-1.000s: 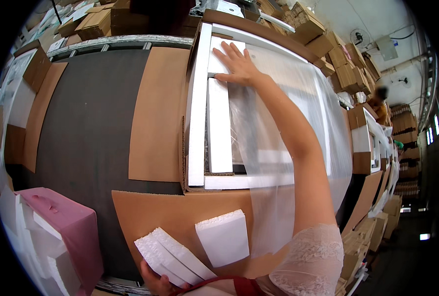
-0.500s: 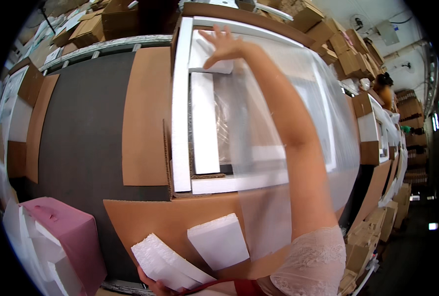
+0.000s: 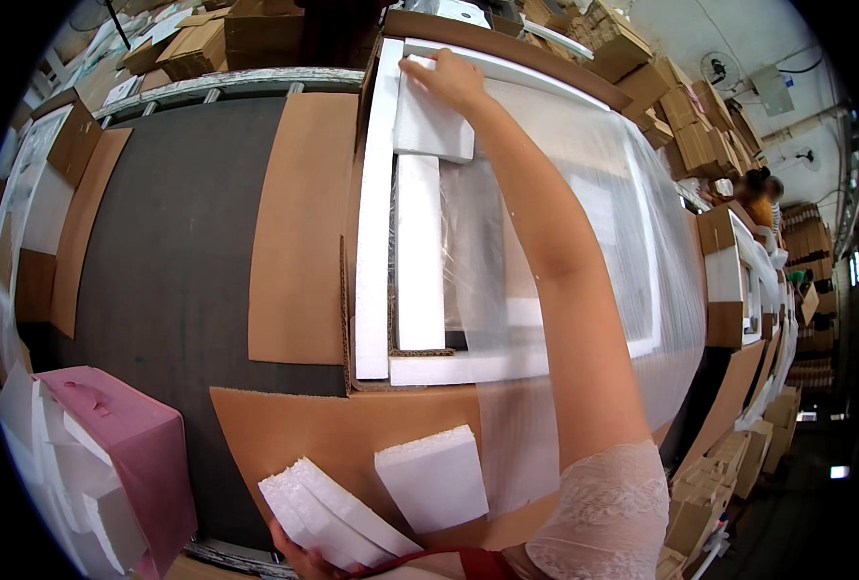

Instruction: The person places white foam pieces into a cardboard box and then uses a utility knife to cut long white foam strips on a wooden workbench. The cut pieces are placed into a pink bin.

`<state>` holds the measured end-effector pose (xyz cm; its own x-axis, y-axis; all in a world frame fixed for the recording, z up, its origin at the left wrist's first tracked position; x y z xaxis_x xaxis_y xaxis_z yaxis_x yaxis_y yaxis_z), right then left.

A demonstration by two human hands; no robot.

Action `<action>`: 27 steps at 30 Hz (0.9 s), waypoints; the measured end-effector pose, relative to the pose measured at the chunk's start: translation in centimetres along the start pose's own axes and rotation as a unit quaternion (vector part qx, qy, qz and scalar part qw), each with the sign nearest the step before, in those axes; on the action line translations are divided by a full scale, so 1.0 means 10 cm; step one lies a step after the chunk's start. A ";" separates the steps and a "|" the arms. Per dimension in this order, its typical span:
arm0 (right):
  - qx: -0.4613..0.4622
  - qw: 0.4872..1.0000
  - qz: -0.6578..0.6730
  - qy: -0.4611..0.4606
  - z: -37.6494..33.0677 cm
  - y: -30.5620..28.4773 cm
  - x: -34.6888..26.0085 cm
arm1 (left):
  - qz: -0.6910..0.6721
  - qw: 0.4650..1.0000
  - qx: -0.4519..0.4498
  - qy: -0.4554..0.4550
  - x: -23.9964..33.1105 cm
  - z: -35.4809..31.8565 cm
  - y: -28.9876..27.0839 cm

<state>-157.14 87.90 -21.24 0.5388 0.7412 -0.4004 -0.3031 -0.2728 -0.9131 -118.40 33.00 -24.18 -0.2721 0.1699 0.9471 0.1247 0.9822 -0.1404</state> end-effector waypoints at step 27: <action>0.166 0.969 0.179 -0.036 0.18 -0.51 1.01 | -0.048 0.995 0.004 0.083 -0.48 -0.22 -0.07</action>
<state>-151.55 97.84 -20.52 0.3004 0.6797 -0.6692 -0.7024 -0.3170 -0.6373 -115.11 31.33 -28.01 -0.1200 0.0596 0.9910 0.0977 0.9941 -0.0480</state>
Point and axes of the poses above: each hand's wrist, its own z-axis towards the middle knuckle, its own y-axis out of the palm, x = y × z, the point moved 3 cm from there along z, towards the middle knuckle, and after that the axes turned 12 degrees about y, right-handed, at the moved point
